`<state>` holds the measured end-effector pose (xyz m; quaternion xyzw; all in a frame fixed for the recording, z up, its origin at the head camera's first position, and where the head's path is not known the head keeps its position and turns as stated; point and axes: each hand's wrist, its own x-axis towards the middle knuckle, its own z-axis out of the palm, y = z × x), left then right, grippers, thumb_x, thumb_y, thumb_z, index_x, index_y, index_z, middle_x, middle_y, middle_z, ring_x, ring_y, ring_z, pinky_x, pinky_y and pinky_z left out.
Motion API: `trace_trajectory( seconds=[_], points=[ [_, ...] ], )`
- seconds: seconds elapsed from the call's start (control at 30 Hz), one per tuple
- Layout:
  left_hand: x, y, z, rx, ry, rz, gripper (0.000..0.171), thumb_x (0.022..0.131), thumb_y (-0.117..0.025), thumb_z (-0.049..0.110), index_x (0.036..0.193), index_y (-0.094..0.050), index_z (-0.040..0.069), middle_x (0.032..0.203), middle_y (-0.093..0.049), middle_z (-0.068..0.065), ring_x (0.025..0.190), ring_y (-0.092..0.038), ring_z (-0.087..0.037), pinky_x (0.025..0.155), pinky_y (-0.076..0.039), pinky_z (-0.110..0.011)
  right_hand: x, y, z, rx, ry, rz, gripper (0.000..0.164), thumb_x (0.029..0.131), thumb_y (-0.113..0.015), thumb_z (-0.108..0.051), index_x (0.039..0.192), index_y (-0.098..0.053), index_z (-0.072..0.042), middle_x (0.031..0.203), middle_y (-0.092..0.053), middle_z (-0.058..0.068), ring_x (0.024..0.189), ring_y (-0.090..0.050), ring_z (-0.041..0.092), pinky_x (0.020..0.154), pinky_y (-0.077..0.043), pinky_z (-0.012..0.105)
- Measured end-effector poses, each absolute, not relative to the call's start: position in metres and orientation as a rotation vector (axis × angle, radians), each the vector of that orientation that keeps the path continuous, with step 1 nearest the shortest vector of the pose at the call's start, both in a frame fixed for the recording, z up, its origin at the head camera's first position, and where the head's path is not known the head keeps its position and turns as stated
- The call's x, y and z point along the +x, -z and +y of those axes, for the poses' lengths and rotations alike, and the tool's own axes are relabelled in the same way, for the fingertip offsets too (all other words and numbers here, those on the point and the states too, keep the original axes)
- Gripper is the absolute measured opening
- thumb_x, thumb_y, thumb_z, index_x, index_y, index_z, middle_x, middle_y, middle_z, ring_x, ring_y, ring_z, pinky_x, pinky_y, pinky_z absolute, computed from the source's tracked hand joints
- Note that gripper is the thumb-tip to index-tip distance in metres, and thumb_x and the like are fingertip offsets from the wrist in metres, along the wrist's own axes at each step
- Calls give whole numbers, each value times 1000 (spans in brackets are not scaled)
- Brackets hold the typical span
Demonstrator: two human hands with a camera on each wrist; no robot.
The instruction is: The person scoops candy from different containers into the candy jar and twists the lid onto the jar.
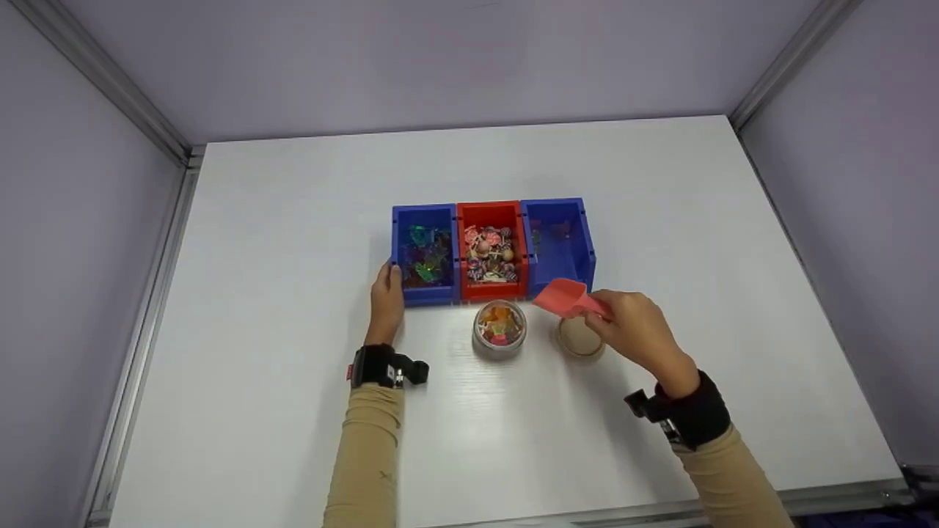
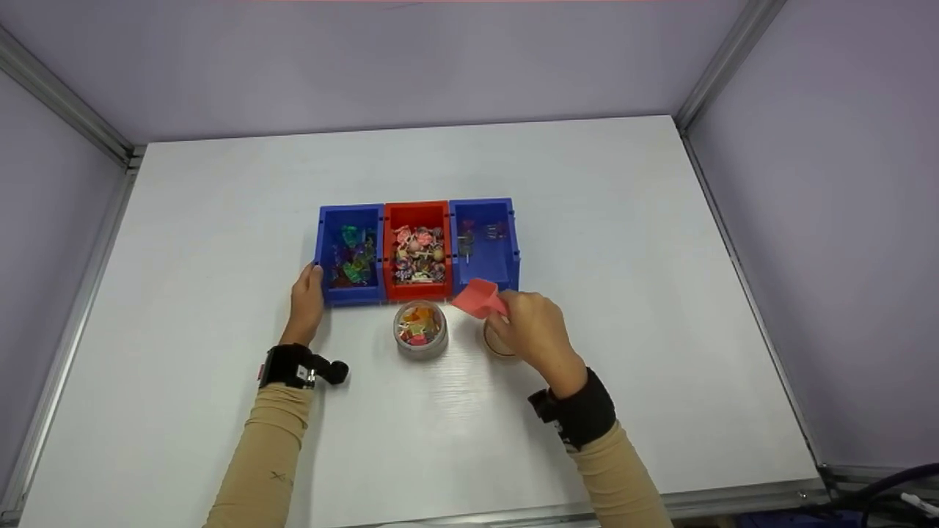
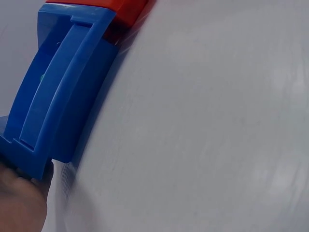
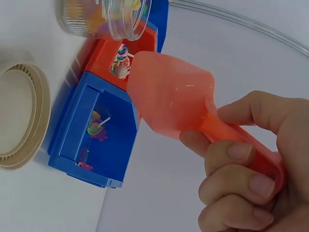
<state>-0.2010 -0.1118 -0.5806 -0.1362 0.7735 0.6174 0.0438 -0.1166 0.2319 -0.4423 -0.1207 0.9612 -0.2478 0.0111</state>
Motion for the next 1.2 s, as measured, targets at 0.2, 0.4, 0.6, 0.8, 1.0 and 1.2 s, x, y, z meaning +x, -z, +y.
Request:
trace_trajectory(
  seconds=[0.2, 0.4, 0.6, 0.8, 1.0, 1.2],
  points=[
    [-202, 581, -111, -413, -1890, 2372, 52, 106, -32, 25, 149, -29, -4, 155, -33, -22, 147, -28, -34, 124, -25, -44, -127, 454, 233, -191, 827, 3053, 21, 84, -60, -5, 98, -69, 8, 62, -49, 6, 56, -37, 15, 52, -26, 25],
    [-202, 582, -113, -406, -1923, 2363, 52, 106, -32, 25, 149, -30, -4, 155, -34, -22, 147, -29, -33, 124, -26, -44, -140, 465, 224, 7, 888, 3105, 20, 85, -59, -7, 92, -67, 10, 62, -48, 7, 58, -38, 19, 51, -26, 26],
    [-202, 580, -111, -418, -1905, 2360, 52, 106, -32, 25, 149, -29, -4, 155, -33, -22, 148, -28, -34, 124, -25, -44, -157, 476, 212, 199, 856, 3095, 22, 87, -55, -12, 69, -54, 0, 63, -45, 5, 59, -40, 20, 49, -29, 28],
    [-201, 579, -111, -407, -1891, 2362, 53, 106, -32, 27, 150, -28, -3, 156, -32, -21, 148, -27, -33, 124, -25, -44, -169, 487, 202, 338, 825, 3093, 26, 87, -55, -13, 64, -53, -1, 70, -63, 23, 60, -54, 30, 55, -47, 51],
    [-202, 579, -112, -409, -1893, 2384, 52, 105, -33, 25, 149, -30, -3, 155, -34, -22, 147, -28, -34, 123, -26, -44, -176, 492, 195, 406, 731, 3085, 24, 87, -56, -14, 73, -62, 6, 83, -69, 32, 73, -67, 43, 62, -52, 57],
    [-202, 578, -111, -427, -1875, 2392, 52, 105, -33, 26, 148, -31, -3, 154, -35, -22, 147, -30, -34, 123, -26, -44, -186, 492, 191, 444, 691, 3069, 25, 86, -56, -16, 73, -63, 4, 86, -70, 32, 77, -68, 44, 64, -54, 57]
  ],
)
